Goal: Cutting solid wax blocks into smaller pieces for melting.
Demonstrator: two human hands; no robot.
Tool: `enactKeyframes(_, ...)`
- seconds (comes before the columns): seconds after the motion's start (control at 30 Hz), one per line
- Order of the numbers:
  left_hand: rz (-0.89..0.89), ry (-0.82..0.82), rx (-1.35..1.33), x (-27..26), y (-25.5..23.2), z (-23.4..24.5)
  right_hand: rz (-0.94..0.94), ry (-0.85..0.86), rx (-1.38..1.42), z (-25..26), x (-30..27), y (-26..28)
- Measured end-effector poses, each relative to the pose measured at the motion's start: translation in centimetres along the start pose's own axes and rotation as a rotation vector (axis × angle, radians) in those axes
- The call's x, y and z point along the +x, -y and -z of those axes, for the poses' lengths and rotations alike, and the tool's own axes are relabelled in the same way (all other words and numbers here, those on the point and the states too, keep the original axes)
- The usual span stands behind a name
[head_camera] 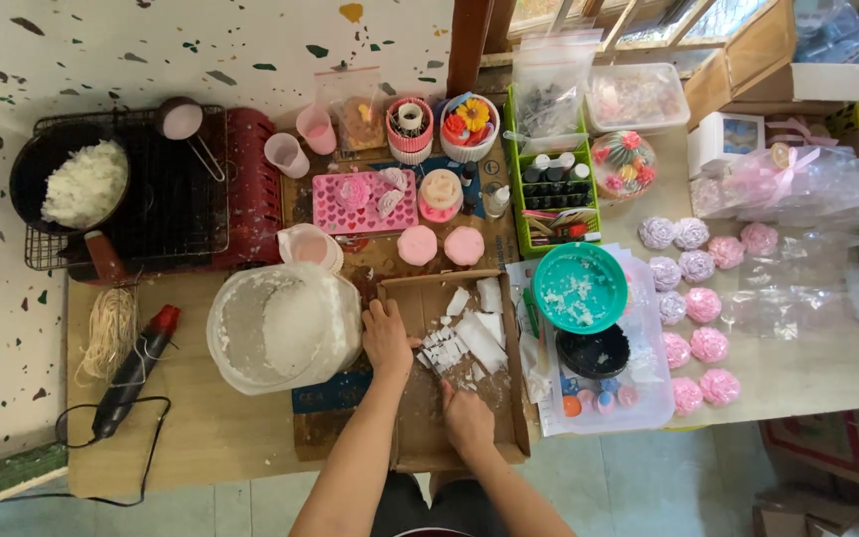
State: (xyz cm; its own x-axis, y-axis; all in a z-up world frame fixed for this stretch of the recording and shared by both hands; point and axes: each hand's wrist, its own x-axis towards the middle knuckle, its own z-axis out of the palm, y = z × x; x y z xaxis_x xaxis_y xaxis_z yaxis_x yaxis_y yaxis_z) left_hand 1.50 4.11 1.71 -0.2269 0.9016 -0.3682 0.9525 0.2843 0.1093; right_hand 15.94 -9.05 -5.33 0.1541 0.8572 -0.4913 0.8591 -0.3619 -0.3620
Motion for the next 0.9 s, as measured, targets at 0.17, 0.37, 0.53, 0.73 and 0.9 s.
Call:
enactKeyframes(0.17,-0.067,-0.1,-0.154,-1.2,1.2,-1.0,-0.022,-0.016,0.028,1.3,-1.5,0.4)
enactKeyframes(0.37,-0.098,-0.159,-0.521,-4.1,3.3,-2.8,-0.101,-0.056,0.191,2.8,-2.1,-1.3)
enactKeyframes(0.53,-0.093,-0.063,-0.562,-6.5,3.7,-3.7,-0.127,-0.028,0.177,2.2,-2.7,-0.7)
enactKeyframes(0.73,-0.176,-0.051,-0.512,-7.0,3.7,-4.2,-0.088,-0.004,0.118,3.0,-3.2,-1.0)
enactKeyframes(0.9,-0.42,-0.097,-0.449,-5.6,3.0,-5.7,-0.222,-0.027,0.195,4.8,-2.7,-1.6)
